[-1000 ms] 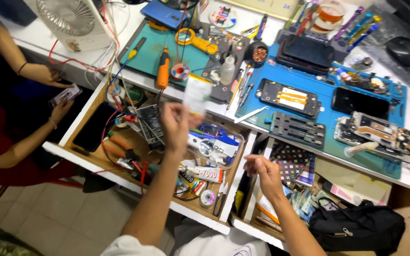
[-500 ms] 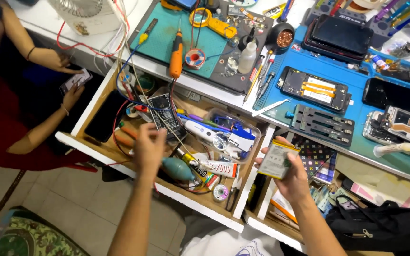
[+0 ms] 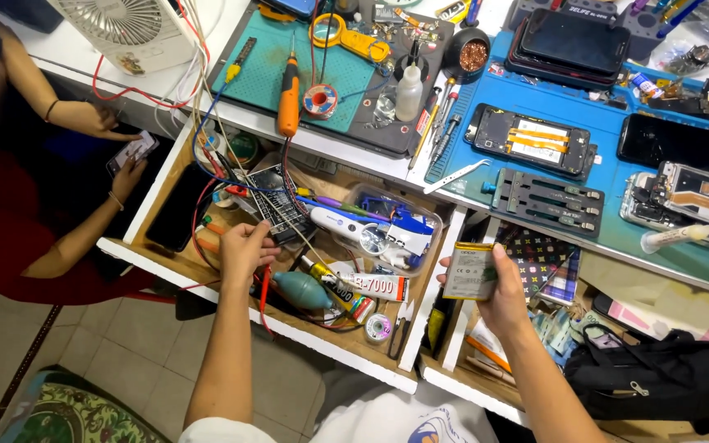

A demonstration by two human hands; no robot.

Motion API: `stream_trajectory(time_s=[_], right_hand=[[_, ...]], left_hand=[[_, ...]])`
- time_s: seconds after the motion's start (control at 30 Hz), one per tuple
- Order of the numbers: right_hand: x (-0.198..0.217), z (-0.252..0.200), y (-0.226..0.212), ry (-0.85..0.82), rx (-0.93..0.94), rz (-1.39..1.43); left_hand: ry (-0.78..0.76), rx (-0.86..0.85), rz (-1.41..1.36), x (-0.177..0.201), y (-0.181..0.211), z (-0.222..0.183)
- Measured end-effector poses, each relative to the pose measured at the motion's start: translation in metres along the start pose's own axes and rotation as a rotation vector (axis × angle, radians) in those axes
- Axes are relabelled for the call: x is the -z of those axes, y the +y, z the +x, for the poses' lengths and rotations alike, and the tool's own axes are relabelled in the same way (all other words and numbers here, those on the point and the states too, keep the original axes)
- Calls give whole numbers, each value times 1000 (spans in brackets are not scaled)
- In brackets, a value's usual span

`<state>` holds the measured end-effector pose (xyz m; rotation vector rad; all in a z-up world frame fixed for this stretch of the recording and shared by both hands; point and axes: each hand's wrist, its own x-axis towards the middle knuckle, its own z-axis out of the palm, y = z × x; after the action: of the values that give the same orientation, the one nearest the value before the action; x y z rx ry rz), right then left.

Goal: Inspecting and organizing mobile phone components like batteries and circuit boards at a repair station

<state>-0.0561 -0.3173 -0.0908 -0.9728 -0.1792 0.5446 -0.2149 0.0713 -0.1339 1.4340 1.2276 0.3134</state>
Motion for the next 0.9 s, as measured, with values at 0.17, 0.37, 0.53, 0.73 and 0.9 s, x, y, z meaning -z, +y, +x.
stream_trajectory(time_s=[0.17,0.37,0.53,0.73,0.9], right_hand=[[-8,-4,-9,4,16,7],[-9,-5,-16,20,17,-5],[-8,-5,-15,25,3,-6],[-7,-3,-7,32,-28,-19],[2,-1,-4,137,-32,46]], left_hand=[[-98,115,-115,-9,5,9],[-101,88,-134,-19,38,-21],[-43,55,-174,-5,38,-28],[53,-74,-97,34,60,-54],[-55,-86,31,88,61,-63]])
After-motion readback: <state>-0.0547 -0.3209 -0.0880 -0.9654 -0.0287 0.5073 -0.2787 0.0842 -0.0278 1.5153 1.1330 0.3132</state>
